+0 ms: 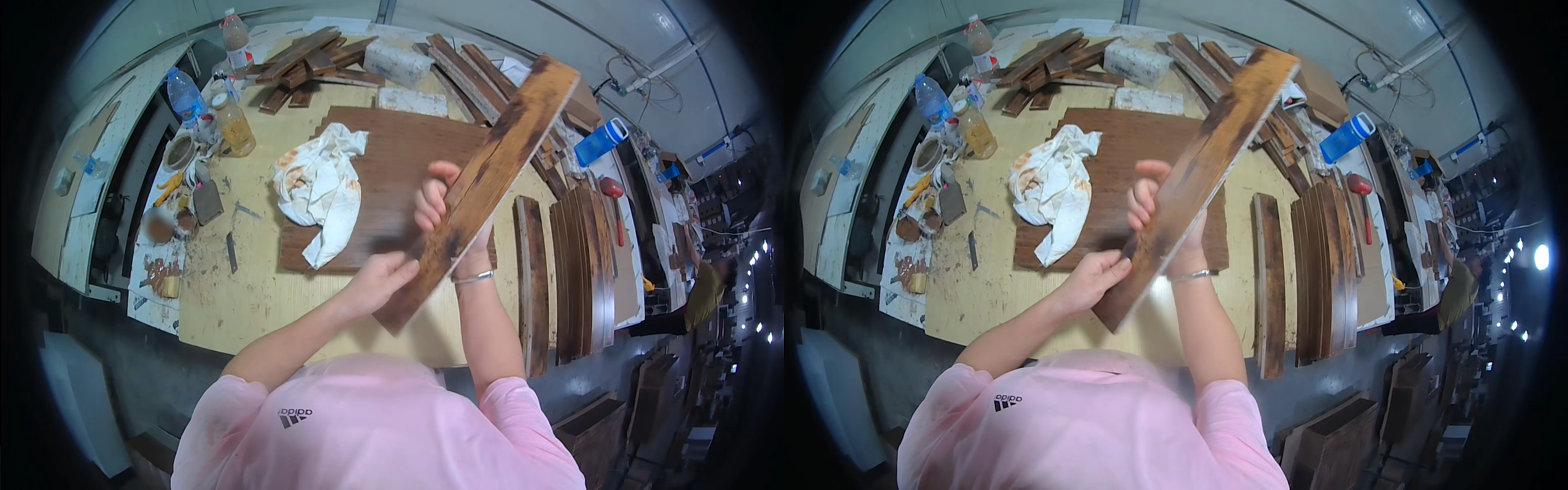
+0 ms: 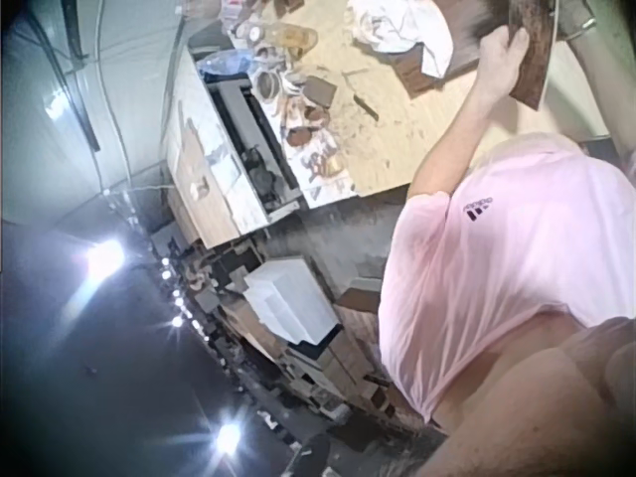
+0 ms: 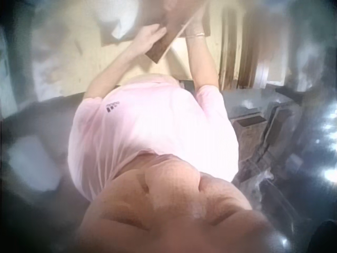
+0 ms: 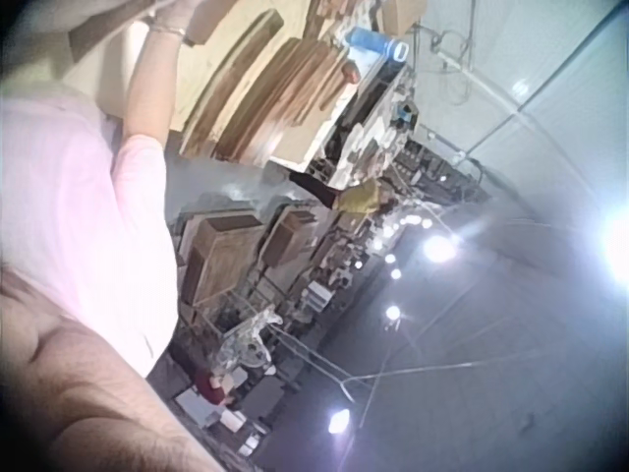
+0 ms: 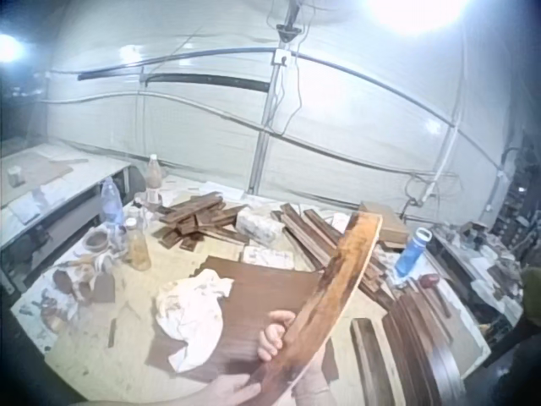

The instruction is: The person wipes a large wooden panel with a cloth and applies a substance to wooden slats with a sponge, handling the slats one at a time and stacking them.

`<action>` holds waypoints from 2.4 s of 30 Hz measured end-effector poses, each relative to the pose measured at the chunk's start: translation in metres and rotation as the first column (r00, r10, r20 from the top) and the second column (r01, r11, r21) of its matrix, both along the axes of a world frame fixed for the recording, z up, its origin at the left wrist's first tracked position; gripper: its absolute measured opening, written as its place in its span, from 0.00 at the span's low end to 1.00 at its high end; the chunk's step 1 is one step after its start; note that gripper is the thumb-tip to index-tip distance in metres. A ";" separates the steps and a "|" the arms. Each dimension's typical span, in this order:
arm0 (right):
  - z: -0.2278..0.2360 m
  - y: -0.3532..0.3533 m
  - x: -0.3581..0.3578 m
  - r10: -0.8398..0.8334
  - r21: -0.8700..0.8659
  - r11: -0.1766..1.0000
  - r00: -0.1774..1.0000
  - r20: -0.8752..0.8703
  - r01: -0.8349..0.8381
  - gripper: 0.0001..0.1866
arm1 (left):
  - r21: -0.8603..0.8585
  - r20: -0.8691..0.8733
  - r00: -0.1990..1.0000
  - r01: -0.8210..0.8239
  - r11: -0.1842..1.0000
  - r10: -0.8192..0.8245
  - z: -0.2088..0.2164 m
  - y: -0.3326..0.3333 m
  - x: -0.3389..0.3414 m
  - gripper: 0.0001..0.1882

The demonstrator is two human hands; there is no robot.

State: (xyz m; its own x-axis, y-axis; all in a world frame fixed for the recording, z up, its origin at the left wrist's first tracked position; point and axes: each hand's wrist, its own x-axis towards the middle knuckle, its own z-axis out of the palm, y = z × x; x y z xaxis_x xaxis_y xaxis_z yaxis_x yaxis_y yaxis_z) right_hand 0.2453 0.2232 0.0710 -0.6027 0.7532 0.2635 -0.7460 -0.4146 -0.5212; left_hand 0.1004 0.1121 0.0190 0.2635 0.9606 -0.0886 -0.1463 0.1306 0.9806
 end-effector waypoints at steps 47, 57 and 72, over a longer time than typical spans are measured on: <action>-0.020 -0.097 -0.003 -0.199 0.017 0.964 0.675 0.711 0.266 0.12 | 0.074 -0.442 0.886 -0.119 0.990 0.139 0.036 -0.025 -0.072 0.13; -0.026 -0.095 -0.003 -0.163 0.007 0.975 0.691 0.704 0.222 0.12 | 0.056 -0.362 0.915 -0.170 0.984 0.178 0.026 -0.032 -0.070 0.14; -0.034 -0.092 -0.005 -0.119 -0.031 0.981 0.720 0.684 0.192 0.14 | 0.107 -0.357 0.894 -0.250 0.962 0.272 0.018 -0.046 -0.065 0.13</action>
State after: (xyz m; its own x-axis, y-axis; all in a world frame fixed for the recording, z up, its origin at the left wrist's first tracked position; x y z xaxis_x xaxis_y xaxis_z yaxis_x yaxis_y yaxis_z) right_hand 0.2401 0.1316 0.0366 -0.4654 0.8510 -0.2432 -0.2690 -0.3978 -0.8772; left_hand 0.0355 0.0663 0.0371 -0.0374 0.9966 -0.0737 0.2022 0.0798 0.9761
